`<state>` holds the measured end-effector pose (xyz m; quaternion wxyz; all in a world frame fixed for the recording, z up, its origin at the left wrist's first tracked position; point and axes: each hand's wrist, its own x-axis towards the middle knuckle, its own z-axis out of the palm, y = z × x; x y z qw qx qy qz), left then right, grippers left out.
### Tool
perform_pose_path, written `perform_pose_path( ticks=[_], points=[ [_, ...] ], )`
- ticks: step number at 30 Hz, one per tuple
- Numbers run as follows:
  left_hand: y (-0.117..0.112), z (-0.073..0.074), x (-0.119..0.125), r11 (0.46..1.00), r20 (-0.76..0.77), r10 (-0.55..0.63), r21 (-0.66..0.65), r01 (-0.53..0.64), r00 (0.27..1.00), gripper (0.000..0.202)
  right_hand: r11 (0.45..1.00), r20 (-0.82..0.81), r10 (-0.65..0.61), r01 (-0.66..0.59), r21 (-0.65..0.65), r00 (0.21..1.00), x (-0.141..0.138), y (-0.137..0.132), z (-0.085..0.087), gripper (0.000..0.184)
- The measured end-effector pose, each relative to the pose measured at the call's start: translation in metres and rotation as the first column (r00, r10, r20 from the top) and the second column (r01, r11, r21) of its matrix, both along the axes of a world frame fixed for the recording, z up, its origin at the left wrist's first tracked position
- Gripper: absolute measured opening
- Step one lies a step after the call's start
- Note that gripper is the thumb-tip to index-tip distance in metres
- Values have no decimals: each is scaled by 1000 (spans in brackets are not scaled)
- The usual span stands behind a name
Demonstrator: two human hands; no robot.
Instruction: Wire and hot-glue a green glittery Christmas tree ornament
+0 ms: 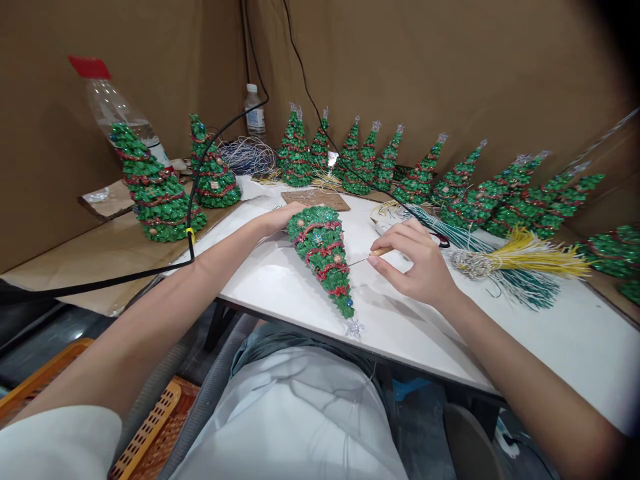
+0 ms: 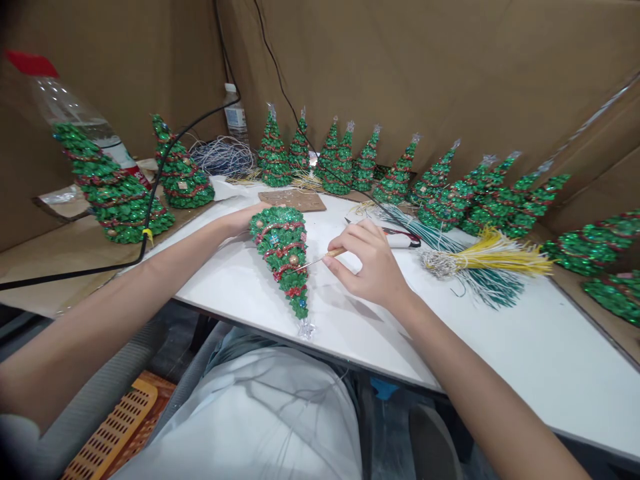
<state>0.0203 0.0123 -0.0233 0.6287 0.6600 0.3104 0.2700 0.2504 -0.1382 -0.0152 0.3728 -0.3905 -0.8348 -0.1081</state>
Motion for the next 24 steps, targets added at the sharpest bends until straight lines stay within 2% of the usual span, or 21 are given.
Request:
perform_pose_path(
  ticks=[13, 18, 24],
  points=[
    [6, -3, -3, 996, -79, 15, 88, -8, 997, 13, 999, -20, 35, -35, 36, 999, 1, -1, 2, 8],
    [9, -2, -4, 975, -128, 4, 222, 24, 992, 15, 999, -39, 33, -32, 42, 999, 0, -2, 4, 7],
    [4, 13, -7, 960, -118, 44, 279, -9, 992, 41, 999, -44, 43, -42, 24, 998, 0, -4, 5, 6]
  ],
)
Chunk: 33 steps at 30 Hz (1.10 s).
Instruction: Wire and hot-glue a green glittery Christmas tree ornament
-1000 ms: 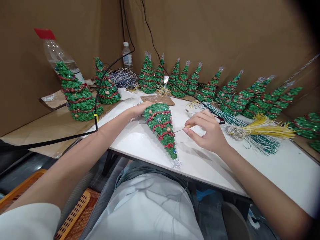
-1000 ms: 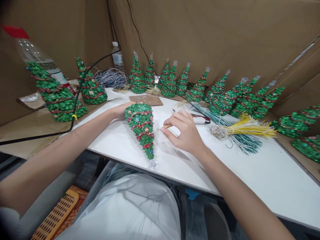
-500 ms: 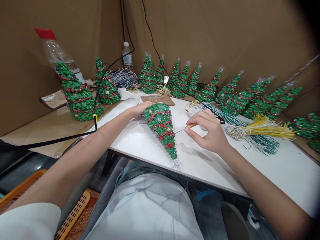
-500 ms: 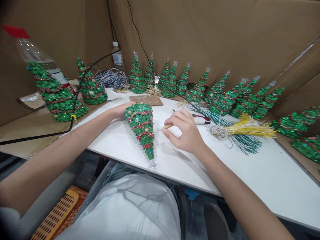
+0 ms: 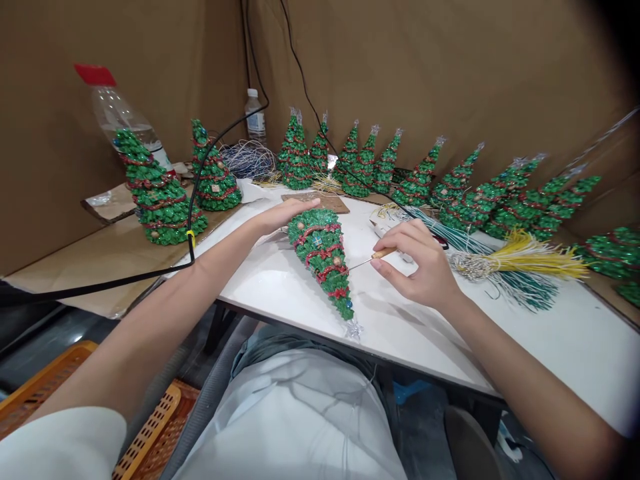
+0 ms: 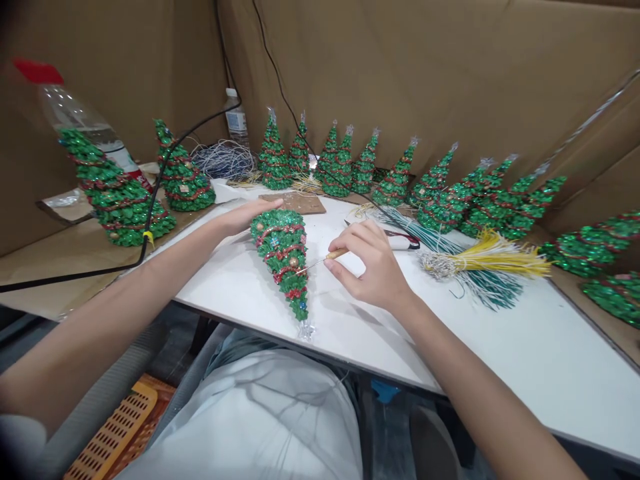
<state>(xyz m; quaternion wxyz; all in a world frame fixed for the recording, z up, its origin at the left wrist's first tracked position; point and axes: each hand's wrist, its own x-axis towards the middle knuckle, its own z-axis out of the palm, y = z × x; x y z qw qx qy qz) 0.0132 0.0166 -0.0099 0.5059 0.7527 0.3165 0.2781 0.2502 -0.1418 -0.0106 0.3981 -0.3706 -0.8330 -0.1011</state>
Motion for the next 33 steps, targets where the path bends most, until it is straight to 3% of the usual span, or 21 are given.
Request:
perform_pose_path(
  ticks=[3, 6, 8, 10, 13, 17, 22, 26, 33],
  points=[
    [-6, 15, -5, 973, 7, 75, 220, -75, 997, 37, 1000, -7, 4, -4, 0, 1000, 0, 0, 0, 6],
    [-27, 32, -11, 824, 159, 248, 484, -295, 956, 23, 1000, -14, 13, -13, 2, 1000, -1, 0, 0, 6],
    [-51, 39, -14, 738, 248, 269, 568, -364, 931, 15, 1000, -11, 30, -30, -1, 999, -1, 1, 0, 6],
    [-79, 41, -17, 685, 268, 246, 632, -363, 931, 11, 999, -7, 49, -49, -5, 999, -1, 2, 0, 7],
    [-118, 31, -19, 628, 267, 251, 687, -366, 931, 6, 998, -18, 61, -61, -13, 998, -1, 3, -1, 6],
    [-144, 6, -18, 665, 302, 261, 632, -398, 917, 6, 996, -47, 76, -79, -45, 996, -2, 3, -3, 5],
    [-143, -17, -14, 717, 385, 236, 550, -428, 892, 10, 989, -79, 105, -113, -98, 991, -1, 3, -5, 6],
    [-139, -23, -16, 752, 427, 247, 482, -450, 870, 11, 984, -64, 75, -84, -155, 995, 1, 1, -6, 7],
    [-139, -23, -18, 804, 447, 248, 400, -440, 859, 10, 992, 50, 45, -39, -116, 998, 2, 1, -2, 10]
  ],
)
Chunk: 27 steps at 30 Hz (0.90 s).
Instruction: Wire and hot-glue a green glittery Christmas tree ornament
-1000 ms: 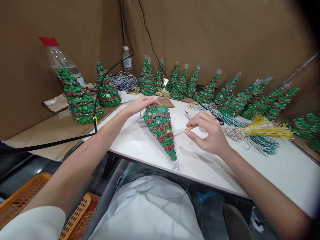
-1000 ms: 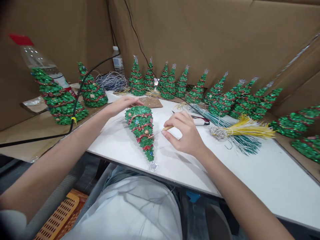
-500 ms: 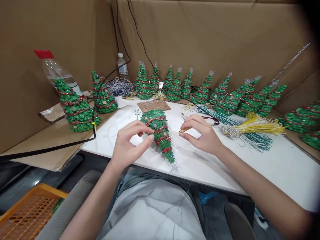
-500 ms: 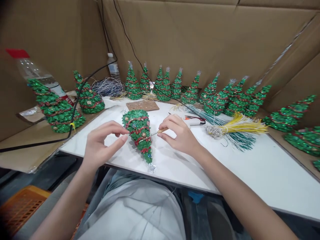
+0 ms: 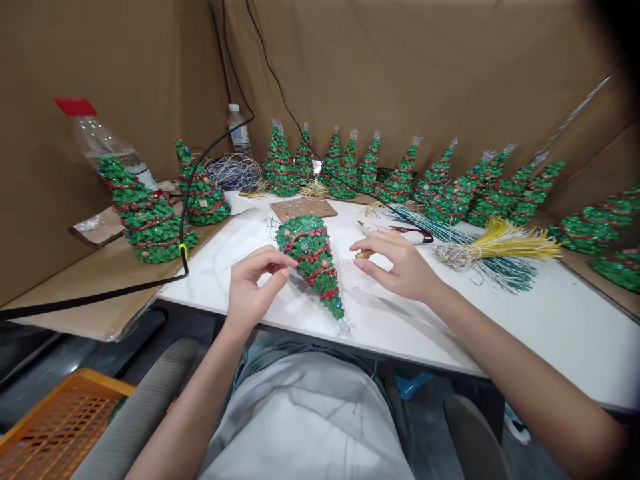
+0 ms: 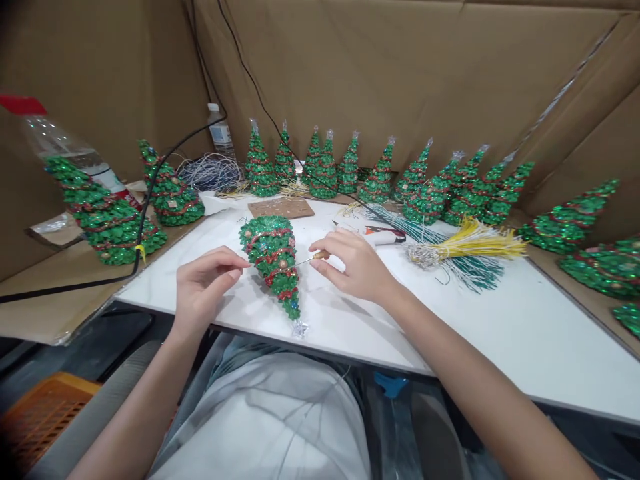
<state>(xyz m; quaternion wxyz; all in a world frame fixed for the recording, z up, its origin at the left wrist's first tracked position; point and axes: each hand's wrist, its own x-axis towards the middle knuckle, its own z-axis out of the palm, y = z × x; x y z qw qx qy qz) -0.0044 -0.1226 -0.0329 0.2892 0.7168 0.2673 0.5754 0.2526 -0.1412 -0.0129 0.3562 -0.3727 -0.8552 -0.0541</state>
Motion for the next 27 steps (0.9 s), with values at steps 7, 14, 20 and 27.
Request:
perform_pose_path(
  ticks=[7, 14, 20, 27],
  points=[
    [2, 0, 2, 1000, -48, -10, 18, 11, 999, 10, 1000, 12, -26, 26, 7, 1000, -1, 0, 1, 10],
    [3, 0, 3, 996, -117, -41, 70, 50, 992, 10, 1000, 4, 12, -12, -9, 1000, -2, -2, 1, 7],
    [3, 1, 3, 995, -107, -55, 74, 63, 993, 11, 999, 51, 30, -30, -13, 998, -1, -2, 1, 4],
    [2, 2, 4, 994, -123, -63, 76, 73, 990, 9, 1000, 91, -16, 15, 12, 996, -3, -3, 1, 7]
  ],
)
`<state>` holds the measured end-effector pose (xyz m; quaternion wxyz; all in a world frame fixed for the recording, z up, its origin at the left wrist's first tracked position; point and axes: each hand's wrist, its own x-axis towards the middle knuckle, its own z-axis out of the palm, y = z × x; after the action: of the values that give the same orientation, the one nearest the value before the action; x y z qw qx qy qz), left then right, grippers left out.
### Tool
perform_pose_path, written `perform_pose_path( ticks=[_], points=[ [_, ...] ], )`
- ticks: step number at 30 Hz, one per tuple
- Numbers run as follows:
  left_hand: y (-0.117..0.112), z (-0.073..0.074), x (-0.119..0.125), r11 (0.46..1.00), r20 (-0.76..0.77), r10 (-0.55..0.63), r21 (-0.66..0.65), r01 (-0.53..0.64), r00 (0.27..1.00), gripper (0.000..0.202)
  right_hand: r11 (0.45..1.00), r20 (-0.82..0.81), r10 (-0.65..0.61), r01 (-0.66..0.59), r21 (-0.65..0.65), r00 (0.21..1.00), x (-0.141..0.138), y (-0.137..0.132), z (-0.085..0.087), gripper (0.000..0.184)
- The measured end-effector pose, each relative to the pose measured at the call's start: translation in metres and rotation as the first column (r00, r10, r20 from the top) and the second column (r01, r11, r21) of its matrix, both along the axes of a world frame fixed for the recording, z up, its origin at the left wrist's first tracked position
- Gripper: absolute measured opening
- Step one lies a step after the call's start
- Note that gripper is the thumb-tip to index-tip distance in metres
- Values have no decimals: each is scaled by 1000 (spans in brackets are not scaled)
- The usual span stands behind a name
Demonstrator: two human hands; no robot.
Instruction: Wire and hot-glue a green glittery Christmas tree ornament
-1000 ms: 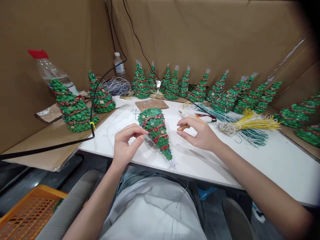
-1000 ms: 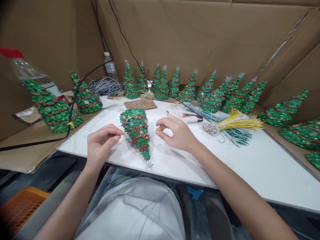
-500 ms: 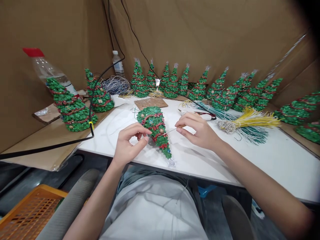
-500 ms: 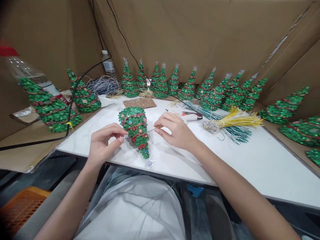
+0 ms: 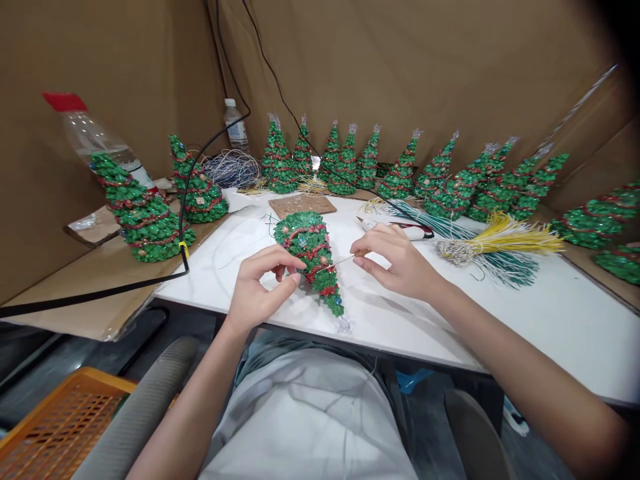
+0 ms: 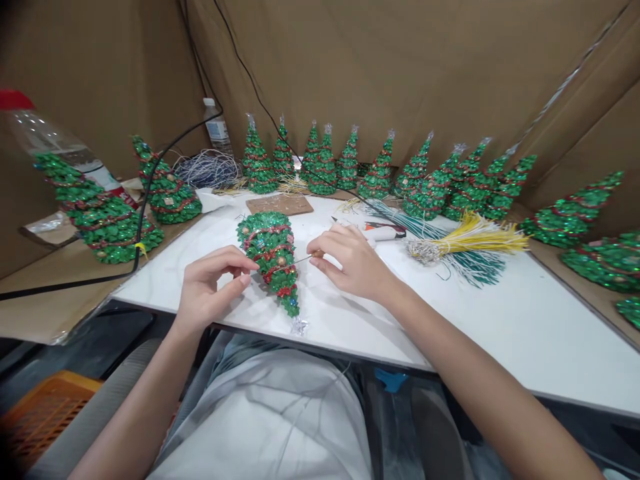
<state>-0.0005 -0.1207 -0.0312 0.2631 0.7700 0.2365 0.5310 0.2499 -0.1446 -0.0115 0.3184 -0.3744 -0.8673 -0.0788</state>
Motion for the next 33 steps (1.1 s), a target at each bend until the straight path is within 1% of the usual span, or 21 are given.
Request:
perform_pose_path(
  ticks=[5, 8, 12, 17, 20, 26, 30, 33],
  points=[
    [1, -1, -1, 1000, -17, -19, 16, 19, 1000, 11, 999, 57, -33, 33, -5, 998, -2, -1, -1, 18],
    [1, -2, -2, 1000, -16, -25, 19, 25, 1000, 10, 999, 69, -53, 53, -6, 996, -2, -1, -1, 21],
    [1, -2, -2, 999, -22, -25, 25, 25, 999, 10, 999, 52, -39, 40, -16, 998, -3, -1, 0, 18],
    [0, -1, -1, 999, -32, -19, 40, 20, 999, 9, 999, 12, 44, -43, -24, 999, -3, 1, -1, 13],
    [0, 0, -1, 999, -38, -18, 45, 20, 999, 9, 997, 9, 70, -70, -34, 998, -2, 2, -2, 11],
    [0, -1, -2, 999, -42, -18, 42, 20, 999, 9, 993, 58, 35, -28, -115, 998, -1, 0, -4, 9],
    [0, -2, -2, 999, -46, -22, 38, 24, 999, 9, 994, 65, 14, -7, -107, 998, -1, -1, -4, 7],
    [0, -2, -2, 999, -44, -23, 33, 25, 999, 9, 995, 72, 20, -12, -99, 997, -2, -2, -4, 13]
  ],
)
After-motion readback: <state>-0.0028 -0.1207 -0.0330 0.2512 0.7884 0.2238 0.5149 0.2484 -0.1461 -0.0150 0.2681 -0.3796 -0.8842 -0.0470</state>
